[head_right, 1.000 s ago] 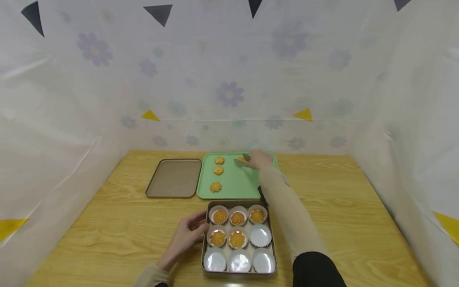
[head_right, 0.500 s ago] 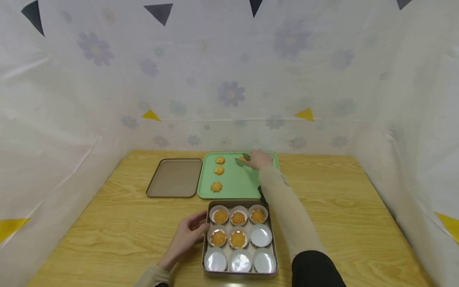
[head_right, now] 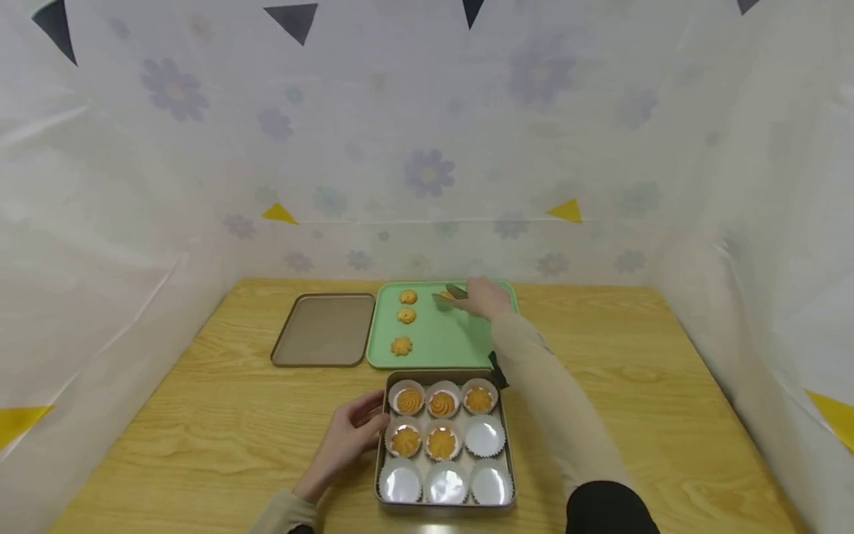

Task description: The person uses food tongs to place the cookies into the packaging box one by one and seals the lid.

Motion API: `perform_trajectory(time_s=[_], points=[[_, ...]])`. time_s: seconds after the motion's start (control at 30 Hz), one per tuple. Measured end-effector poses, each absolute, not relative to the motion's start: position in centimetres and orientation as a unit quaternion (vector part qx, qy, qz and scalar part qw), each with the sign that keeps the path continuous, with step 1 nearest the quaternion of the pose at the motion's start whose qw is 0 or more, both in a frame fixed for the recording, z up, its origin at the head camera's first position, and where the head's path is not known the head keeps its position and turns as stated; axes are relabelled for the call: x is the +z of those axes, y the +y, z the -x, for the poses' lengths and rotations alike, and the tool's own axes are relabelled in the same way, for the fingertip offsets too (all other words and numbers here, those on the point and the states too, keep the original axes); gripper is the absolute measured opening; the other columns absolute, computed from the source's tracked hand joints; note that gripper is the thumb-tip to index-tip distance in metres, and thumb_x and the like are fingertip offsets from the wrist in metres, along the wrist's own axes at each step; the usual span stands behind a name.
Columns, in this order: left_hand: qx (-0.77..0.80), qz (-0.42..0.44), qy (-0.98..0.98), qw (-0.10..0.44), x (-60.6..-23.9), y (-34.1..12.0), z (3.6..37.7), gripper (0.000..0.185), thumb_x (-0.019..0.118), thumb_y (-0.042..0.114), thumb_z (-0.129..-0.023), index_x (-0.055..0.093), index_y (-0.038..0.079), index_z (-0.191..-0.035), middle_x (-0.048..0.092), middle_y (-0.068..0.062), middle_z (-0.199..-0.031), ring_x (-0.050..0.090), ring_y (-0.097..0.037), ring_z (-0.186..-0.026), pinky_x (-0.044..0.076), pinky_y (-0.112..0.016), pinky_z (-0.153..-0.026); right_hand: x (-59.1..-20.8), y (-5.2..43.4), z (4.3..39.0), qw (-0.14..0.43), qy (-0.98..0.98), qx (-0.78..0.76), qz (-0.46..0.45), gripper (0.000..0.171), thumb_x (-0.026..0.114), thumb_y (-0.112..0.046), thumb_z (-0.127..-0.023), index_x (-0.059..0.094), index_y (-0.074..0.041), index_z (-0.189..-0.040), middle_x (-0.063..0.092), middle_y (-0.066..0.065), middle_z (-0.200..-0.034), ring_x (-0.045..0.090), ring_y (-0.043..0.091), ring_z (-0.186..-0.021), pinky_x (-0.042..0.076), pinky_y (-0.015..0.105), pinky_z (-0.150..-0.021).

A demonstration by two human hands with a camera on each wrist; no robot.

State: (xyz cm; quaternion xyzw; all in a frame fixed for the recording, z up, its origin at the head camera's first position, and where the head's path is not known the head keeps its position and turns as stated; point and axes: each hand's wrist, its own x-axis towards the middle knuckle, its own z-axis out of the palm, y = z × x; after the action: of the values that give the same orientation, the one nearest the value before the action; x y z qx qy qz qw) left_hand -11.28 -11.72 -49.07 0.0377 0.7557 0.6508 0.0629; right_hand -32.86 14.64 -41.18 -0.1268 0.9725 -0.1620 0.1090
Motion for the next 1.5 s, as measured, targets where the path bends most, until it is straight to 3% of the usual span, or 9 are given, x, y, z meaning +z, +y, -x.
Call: perform_trajectory(time_s=[0.23,0.5,0.83,0.93,1.07,1.27,1.5], points=[[0.653,-0.032,0.754,0.062,-49.0,-11.7,11.3,0.059,0.066,0.014,-0.094,0.046,-0.014,-0.142,0.052,-0.036,-0.142,0.058,-0.048,-0.128,0.063,-0.04,-0.091,-40.6,15.4,31.2,0.077,0.965,-0.187,0.168,0.048,0.063,-0.034,-0.099,0.038,-0.018,-0.061,0.03,-0.006,-0.053,0.029,0.008,-0.048,0.028,0.021,-0.047],[0.652,-0.028,0.755,0.062,-49.0,-11.7,11.1,0.059,0.067,0.014,-0.093,0.046,-0.014,-0.142,0.053,-0.036,-0.141,0.058,-0.048,-0.127,0.064,-0.039,-0.089,-40.2,16.7,28.1,0.059,0.954,-0.213,0.201,0.041,0.064,-0.033,-0.098,0.049,-0.016,-0.064,0.035,-0.006,-0.053,0.032,0.009,-0.047,0.028,0.021,-0.046],[0.653,-0.029,0.754,0.063,-49.0,-11.7,11.1,0.059,0.066,0.014,-0.094,0.046,-0.013,-0.142,0.052,-0.036,-0.141,0.058,-0.048,-0.127,0.065,-0.039,-0.088,-40.0,18.3,24.2,0.027,0.944,-0.233,0.233,0.042,0.064,-0.032,-0.099,0.045,-0.017,-0.065,0.024,-0.006,-0.055,0.022,0.009,-0.051,0.022,0.023,-0.051],[0.654,-0.03,0.754,0.063,-49.0,-11.7,11.1,0.059,0.067,0.014,-0.094,0.045,-0.014,-0.142,0.052,-0.036,-0.141,0.058,-0.048,-0.127,0.065,-0.039,-0.088,-39.9,18.9,22.7,0.023,0.943,-0.231,0.237,0.038,0.064,-0.033,-0.099,0.052,-0.014,-0.068,0.03,-0.005,-0.057,0.024,0.009,-0.053,0.023,0.023,-0.052],[0.656,-0.03,0.751,0.065,-49.0,-11.7,11.0,0.059,0.066,0.014,-0.094,0.045,-0.014,-0.142,0.051,-0.036,-0.142,0.058,-0.048,-0.127,0.065,-0.039,-0.088,-39.9,19.6,21.0,0.015,0.944,-0.221,0.244,0.027,0.065,-0.034,-0.098,0.068,-0.011,-0.084,0.048,-0.004,-0.062,0.035,0.008,-0.056,0.029,0.023,-0.053],[0.656,-0.026,0.752,0.065,-49.0,-11.6,11.0,0.059,0.067,0.015,-0.094,0.046,-0.013,-0.142,0.052,-0.035,-0.142,0.058,-0.047,-0.127,0.065,-0.038,-0.087,-39.8,20.8,18.5,-0.004,0.942,-0.222,0.251,0.026,0.065,-0.035,-0.098,0.073,-0.011,-0.102,0.057,-0.007,-0.069,0.041,0.007,-0.06,0.034,0.021,-0.054],[0.655,-0.023,0.752,0.066,-48.9,-11.7,11.1,0.057,0.066,0.014,-0.095,0.047,-0.012,-0.142,0.054,-0.034,-0.141,0.059,-0.046,-0.127,0.065,-0.039,-0.086,-39.7,21.9,16.1,-0.019,0.937,-0.221,0.269,0.016,0.064,-0.037,-0.098,0.072,-0.022,-0.094,0.062,-0.013,-0.077,0.048,-0.001,-0.065,0.039,0.019,-0.057]])
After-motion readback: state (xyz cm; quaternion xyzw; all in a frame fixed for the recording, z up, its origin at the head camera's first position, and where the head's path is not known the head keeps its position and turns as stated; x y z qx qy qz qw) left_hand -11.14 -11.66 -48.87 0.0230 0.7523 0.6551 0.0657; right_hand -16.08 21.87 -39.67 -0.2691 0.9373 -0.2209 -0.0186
